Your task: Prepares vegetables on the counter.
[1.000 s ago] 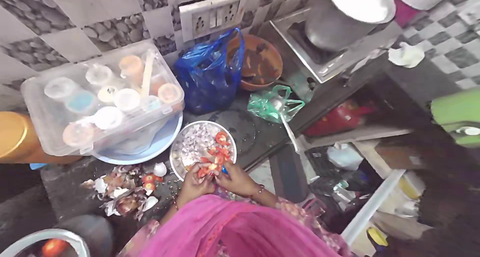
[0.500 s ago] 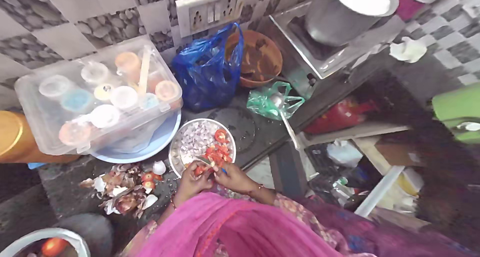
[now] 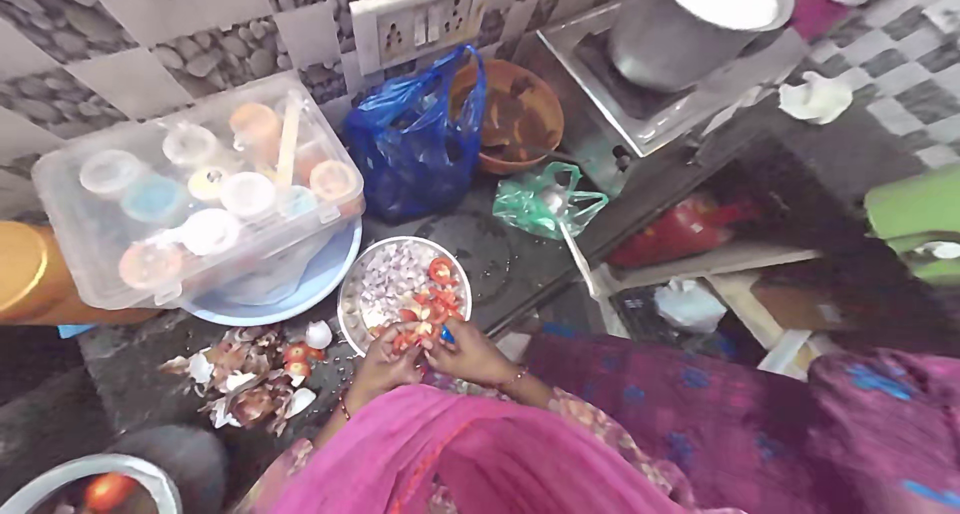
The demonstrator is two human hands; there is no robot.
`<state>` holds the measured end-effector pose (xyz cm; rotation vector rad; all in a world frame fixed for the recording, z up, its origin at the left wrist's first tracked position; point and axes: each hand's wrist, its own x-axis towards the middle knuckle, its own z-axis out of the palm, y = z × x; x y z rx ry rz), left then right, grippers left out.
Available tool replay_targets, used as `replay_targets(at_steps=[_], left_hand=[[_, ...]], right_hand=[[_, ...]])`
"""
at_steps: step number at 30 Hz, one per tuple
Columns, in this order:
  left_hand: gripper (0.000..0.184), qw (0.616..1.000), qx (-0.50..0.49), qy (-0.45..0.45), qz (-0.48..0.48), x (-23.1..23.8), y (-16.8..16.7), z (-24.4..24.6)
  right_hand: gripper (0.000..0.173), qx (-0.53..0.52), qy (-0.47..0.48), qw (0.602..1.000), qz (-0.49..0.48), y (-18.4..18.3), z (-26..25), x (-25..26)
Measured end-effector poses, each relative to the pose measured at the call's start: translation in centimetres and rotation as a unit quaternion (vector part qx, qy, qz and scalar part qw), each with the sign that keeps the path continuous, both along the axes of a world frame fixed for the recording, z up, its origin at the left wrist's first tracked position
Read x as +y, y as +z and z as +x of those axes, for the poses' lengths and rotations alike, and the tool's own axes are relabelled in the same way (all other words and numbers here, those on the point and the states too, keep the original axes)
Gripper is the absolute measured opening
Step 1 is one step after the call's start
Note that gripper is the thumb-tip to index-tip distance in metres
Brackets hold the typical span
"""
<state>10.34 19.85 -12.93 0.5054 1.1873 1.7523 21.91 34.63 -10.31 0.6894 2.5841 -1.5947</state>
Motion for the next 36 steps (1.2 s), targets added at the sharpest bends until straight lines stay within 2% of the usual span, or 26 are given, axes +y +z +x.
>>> replay_targets(at_steps=[4, 10, 14, 24, 29, 32, 36], left_hand=[[0.031, 0.999, -0.015, -0.008, -0.032, 0.2, 0.8, 0.0], [0.028, 0.998, 0.031, -0.013, -0.058, 0.3, 0.5, -0.1], [0.027, 0.997, 0.012, -0.009, -0.081, 0.5, 0.8, 0.0], [0.031, 0.998, 0.018, -0.003, -0.062, 0.4, 0.8, 0.1], [0.028, 0.998, 0.004, -0.013, -0.06, 0.7, 0.8, 0.0], [0.039, 0.999, -0.021, -0.014, -0.043, 0.8, 0.3, -0.1], [0.031, 0.999, -0.044, -0.031, -0.005, 0.7, 0.2, -0.2]], right_hand=[[0.044, -0.035, 0.011, 0.999, -0.008, 0.4, -0.1, 0.1], [0.044, -0.038, 0.024, 0.999, -0.022, 0.4, -0.1, 0.1], [0.046, -0.04, 0.021, 0.998, -0.049, -0.2, -0.1, 0.3], [0.05, -0.027, 0.033, 0.997, -0.062, -0.4, -0.4, 0.2], [0.04, 0.001, 0.029, 0.995, -0.097, -0.6, -0.4, 0.2], [0.037, 0.016, 0.028, 0.993, -0.116, -0.8, -0.4, 0.4], [0.022, 0.049, 0.043, 0.978, -0.197, -1.3, -0.1, 0.7]])
